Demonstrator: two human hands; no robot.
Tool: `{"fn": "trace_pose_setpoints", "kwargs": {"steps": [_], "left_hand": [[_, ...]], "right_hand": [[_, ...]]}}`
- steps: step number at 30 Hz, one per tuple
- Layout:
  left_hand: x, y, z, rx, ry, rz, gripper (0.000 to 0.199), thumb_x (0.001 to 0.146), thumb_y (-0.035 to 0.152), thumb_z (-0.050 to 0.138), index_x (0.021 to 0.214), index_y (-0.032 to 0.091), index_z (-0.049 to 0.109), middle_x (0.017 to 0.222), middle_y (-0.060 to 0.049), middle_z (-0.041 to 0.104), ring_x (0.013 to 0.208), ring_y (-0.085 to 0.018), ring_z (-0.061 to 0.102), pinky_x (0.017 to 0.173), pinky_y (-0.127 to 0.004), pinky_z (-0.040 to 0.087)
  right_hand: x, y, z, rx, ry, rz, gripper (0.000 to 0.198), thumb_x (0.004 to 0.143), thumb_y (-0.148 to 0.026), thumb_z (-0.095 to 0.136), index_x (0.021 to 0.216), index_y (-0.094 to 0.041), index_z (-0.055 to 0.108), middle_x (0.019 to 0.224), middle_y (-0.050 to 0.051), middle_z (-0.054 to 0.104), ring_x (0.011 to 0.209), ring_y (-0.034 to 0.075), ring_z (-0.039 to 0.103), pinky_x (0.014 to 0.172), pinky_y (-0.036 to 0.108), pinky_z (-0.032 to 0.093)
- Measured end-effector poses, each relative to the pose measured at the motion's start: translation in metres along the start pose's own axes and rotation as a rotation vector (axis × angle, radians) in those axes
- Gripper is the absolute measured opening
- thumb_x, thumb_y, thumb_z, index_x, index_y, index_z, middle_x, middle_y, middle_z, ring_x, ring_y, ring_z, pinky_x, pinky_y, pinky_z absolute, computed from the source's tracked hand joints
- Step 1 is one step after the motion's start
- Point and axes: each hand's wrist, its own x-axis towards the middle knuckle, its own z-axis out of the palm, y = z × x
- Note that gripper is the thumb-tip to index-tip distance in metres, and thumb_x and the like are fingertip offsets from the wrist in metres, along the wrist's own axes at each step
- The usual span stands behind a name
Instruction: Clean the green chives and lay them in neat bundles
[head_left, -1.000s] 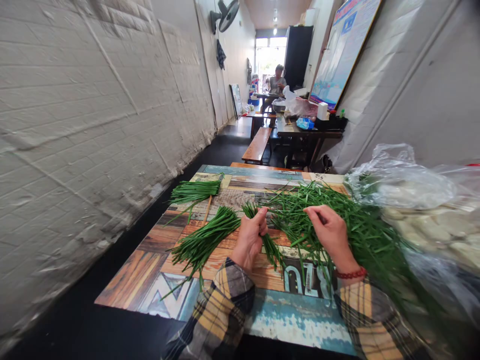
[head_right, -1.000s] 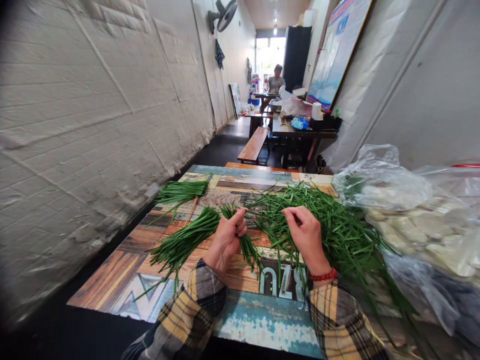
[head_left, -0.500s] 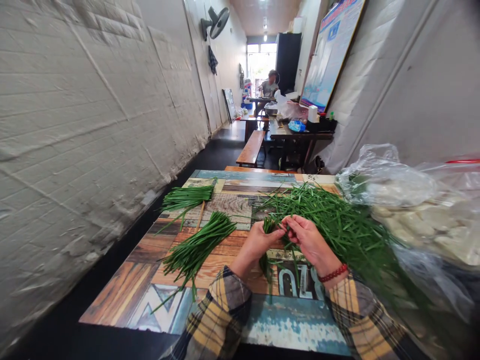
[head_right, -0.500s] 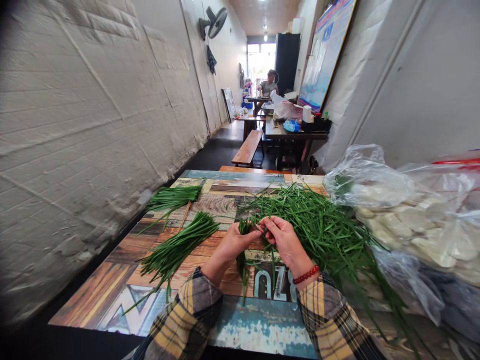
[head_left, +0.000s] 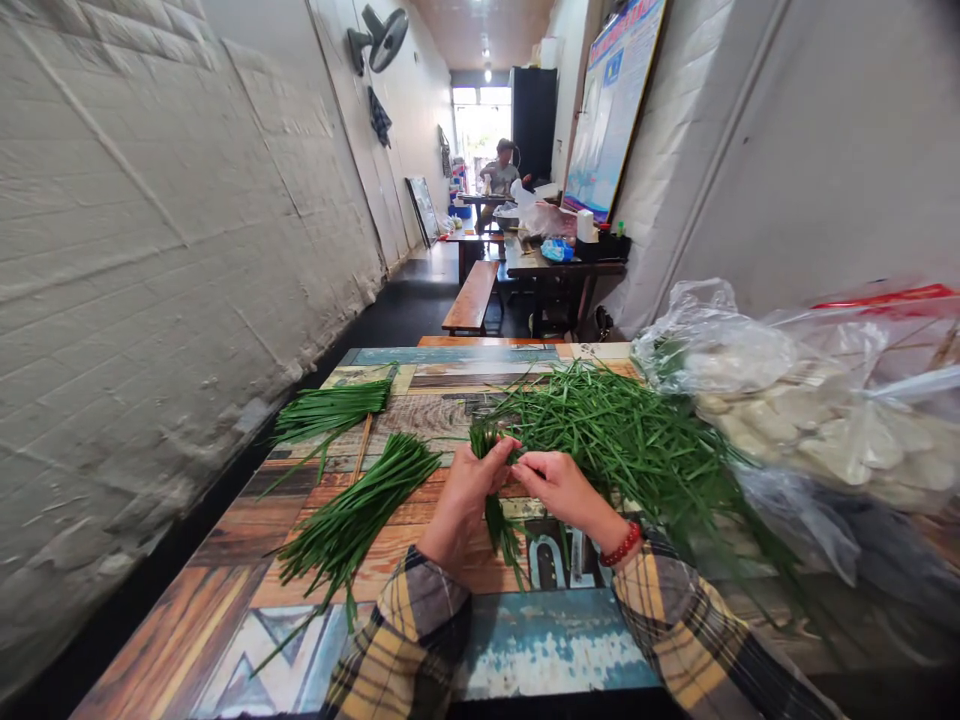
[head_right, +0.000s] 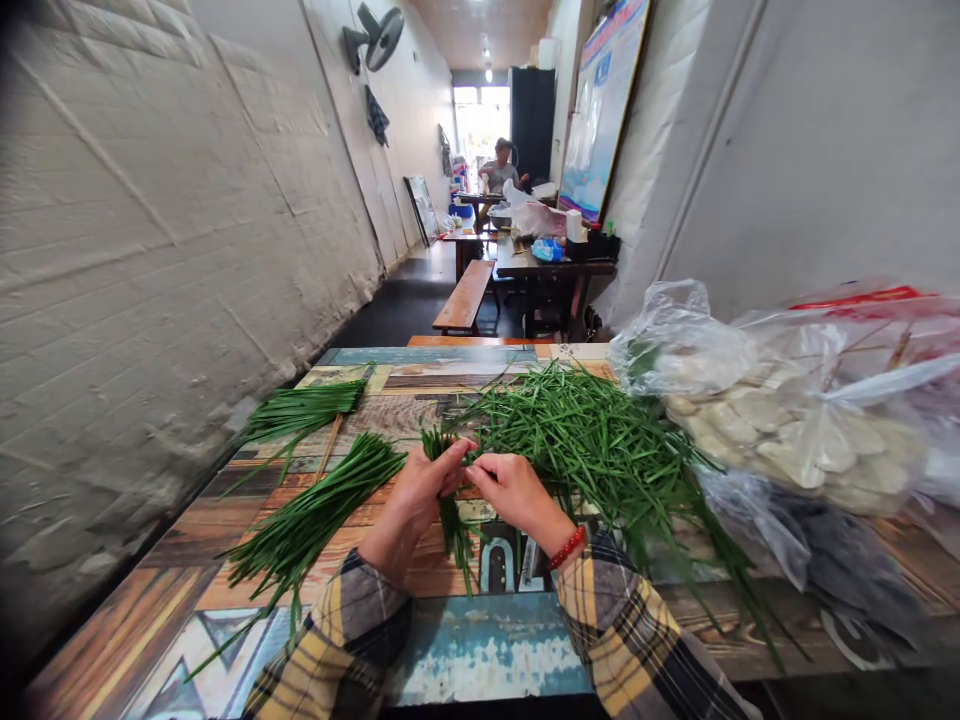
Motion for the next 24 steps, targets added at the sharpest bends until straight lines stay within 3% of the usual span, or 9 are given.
{"fn": "trace_pose_setpoints", "kwargs": {"steps": [5,9,11,15,17,19,24], "left_hand": [[0.007,0.003,-0.01,-0.1,0.171,0.11,0.038,0.065,0.046,0.074,0.075,0.011,0.066,0.044,0.01,0.029,0.039,-0.003,0.024,0.038,-0.018,0.02],[0.012,0.003,-0.018,-0.247,0.309,0.126,0.036,0.063,0.045,0.076,0.073,0.014,0.062,0.051,0.006,0.045,0.044,-0.004,0.038,0.042,-0.017,0.03],[0.012,0.004,-0.018,-0.303,0.315,0.113,0.036,0.061,0.044,0.078,0.071,0.014,0.061,0.059,0.004,0.053,0.051,-0.006,0.047,0.047,-0.018,0.038],[0.009,0.005,-0.013,-0.371,0.148,0.043,0.038,0.06,0.042,0.08,0.071,0.013,0.058,0.068,0.0,0.059,0.059,-0.009,0.056,0.058,-0.023,0.048],[0.007,0.005,-0.011,-0.378,0.074,-0.008,0.036,0.062,0.041,0.079,0.073,0.014,0.058,0.065,0.002,0.057,0.052,-0.008,0.051,0.051,-0.021,0.045],[0.006,0.004,-0.009,-0.378,0.02,-0.031,0.033,0.065,0.039,0.077,0.076,0.014,0.058,0.061,0.004,0.053,0.045,-0.005,0.044,0.044,-0.018,0.037],[0.004,0.001,-0.007,-0.349,-0.038,-0.044,0.032,0.067,0.039,0.075,0.075,0.012,0.06,0.055,0.007,0.043,0.041,-0.001,0.032,0.039,-0.016,0.025]], "right_hand": [[-0.003,-0.001,-0.009,-0.013,-0.189,-0.056,0.03,0.09,-0.03,0.045,0.077,-0.016,0.069,0.061,-0.002,0.058,0.058,0.01,0.049,0.056,0.021,0.034],[-0.005,-0.003,-0.024,0.066,-0.343,-0.125,0.028,0.085,-0.034,0.053,0.074,-0.016,0.071,0.066,0.0,0.064,0.06,0.011,0.054,0.057,0.022,0.038],[-0.005,0.002,-0.036,0.145,-0.191,-0.046,0.03,0.086,-0.038,0.051,0.078,-0.017,0.072,0.065,0.0,0.063,0.058,0.011,0.053,0.055,0.021,0.039],[-0.001,0.03,-0.062,0.17,0.455,0.16,0.037,0.086,-0.046,0.048,0.089,-0.016,0.069,0.065,0.001,0.061,0.055,0.012,0.051,0.052,0.023,0.038],[0.001,0.044,-0.069,0.049,0.612,0.203,0.039,0.085,-0.049,0.048,0.091,-0.016,0.069,0.07,0.003,0.064,0.061,0.015,0.055,0.057,0.025,0.041],[0.002,0.052,-0.07,-0.127,0.61,0.211,0.04,0.086,-0.05,0.048,0.09,-0.017,0.069,0.077,0.006,0.068,0.067,0.017,0.059,0.063,0.028,0.043],[0.0,0.053,-0.057,-0.598,0.42,0.206,0.034,0.087,-0.046,0.048,0.082,-0.021,0.071,0.082,0.008,0.07,0.076,0.021,0.061,0.067,0.031,0.041]]}}
